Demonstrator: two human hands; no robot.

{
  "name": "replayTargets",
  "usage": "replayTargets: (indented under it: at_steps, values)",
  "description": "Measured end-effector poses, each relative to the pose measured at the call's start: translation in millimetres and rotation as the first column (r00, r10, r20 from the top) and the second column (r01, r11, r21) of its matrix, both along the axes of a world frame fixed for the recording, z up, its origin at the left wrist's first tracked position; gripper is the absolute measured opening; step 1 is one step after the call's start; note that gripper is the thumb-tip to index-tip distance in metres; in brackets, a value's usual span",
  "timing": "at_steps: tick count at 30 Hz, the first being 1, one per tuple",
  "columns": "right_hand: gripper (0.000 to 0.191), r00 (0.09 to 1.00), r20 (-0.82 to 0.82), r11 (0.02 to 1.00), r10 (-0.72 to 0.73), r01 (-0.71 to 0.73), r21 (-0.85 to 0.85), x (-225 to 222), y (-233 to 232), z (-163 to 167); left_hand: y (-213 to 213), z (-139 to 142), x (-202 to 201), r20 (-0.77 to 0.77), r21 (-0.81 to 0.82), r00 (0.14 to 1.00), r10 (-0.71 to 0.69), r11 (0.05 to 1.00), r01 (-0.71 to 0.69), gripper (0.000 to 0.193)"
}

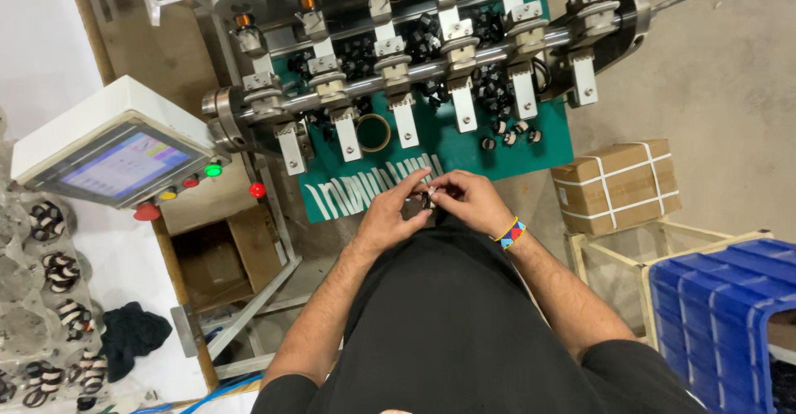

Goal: The person picks up small black cylindrical components one at a time and seats them into the fixtures of a multi-station bench machine, then pulls the machine's red-handled lever to cycle the fixtures. They occasionally wipe their hands with a dark cloth and place finished parts aside.

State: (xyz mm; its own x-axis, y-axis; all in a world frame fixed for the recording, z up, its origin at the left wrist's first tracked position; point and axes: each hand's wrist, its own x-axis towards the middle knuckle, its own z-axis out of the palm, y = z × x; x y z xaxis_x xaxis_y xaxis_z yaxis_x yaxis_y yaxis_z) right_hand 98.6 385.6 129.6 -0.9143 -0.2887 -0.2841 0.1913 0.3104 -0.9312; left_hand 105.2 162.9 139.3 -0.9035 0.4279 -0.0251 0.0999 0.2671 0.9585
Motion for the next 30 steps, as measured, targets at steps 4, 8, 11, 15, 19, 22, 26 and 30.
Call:
replayTargets:
  at_steps: [4,8,11,15,19,22,26,30]
  values:
    - [0.017,0.996,-0.086,0.985,0.026,-0.011,0.173,-9.7,31.3,9.9,38.2,-5.8,-4.3,0.116,0.066,0.993,0.009,0.998,-0.017,0.077]
    - [0.011,0.933,-0.331,0.916,0.141,0.004,0.401,-10.2,64.2,20.4,79.1,-45.8,-2.8,0.0,0.065,1.0,0.02,0.998,-0.02,0.049]
    - [0.028,0.845,-0.467,0.908,0.26,-0.05,0.416,-7.1,93.3,16.9,119.8,-87.8,-0.5,0.491,0.123,0.853,0.175,0.956,-0.267,0.038]
    - [0.031,0.882,-0.399,0.881,0.253,-0.039,0.472,-0.3,135.4,-22.8,164.4,-130.9,-1.1,0.864,0.19,0.501,0.057,0.883,-0.428,0.039]
    - [0.016,0.929,-0.266,0.793,0.258,-0.047,0.607,-10.8,184.1,-97.7,194.5,-153.6,-25.4,0.369,-0.222,0.902,0.223,0.964,-0.147,0.065]
    - [0.013,0.949,-0.215,0.667,0.228,0.008,0.745,-33.2,211.9,-147.6,187.1,-163.3,-71.8,0.081,-0.586,0.978,0.191,0.803,-0.108,0.091]
    - [0.022,0.975,-0.217,0.679,0.049,0.127,0.723,-57.8,223.2,-166.3,171.2,-166.3,-130.3,-0.332,-0.574,0.921,0.206,0.73,-0.37,0.083]
    - [0.026,0.979,-0.201,0.723,0.028,0.12,0.681,-54.2,222.2,-154.9,181.8,-164.6,-180.3,-0.483,-0.701,0.871,0.09,0.556,-0.447,0.09]
